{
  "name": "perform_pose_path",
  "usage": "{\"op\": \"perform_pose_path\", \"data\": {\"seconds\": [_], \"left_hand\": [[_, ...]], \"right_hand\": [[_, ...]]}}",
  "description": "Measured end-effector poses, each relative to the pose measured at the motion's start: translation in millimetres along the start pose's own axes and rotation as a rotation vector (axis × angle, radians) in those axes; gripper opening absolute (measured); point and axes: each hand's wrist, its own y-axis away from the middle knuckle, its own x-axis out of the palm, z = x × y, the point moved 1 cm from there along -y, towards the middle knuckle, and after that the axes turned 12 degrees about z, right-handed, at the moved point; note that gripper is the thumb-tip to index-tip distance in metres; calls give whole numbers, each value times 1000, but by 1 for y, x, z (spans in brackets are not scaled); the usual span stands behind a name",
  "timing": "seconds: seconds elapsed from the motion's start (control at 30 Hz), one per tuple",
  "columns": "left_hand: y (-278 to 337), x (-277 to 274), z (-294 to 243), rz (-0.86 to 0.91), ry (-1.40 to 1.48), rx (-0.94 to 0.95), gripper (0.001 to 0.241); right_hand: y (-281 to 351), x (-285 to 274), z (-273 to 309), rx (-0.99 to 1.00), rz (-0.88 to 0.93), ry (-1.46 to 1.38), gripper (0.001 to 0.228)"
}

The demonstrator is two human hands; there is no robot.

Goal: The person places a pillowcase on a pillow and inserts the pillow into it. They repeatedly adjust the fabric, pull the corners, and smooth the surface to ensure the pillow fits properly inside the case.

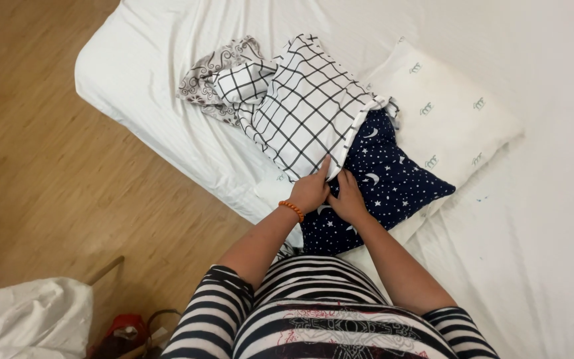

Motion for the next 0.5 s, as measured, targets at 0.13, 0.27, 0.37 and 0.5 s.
{"op": "perform_pose_path", "data": {"seconds": [0.13,0.27,0.37,0.5], "left_hand": [[-6,-2,-3,21,-53,-1,84],[-6,0,0,37,-47,3,86],[3,-13,-10,107,-51,-63,87],[3,0,-1,16,-45,5,87]], "right_hand": [[-3,-3,0,-8,-13,-29,74],[-1,0,2,8,-18,-26,73],[-7,3,-4,-7,-36,0,73],[2,5,-1,10,-19,-3,71]]}}
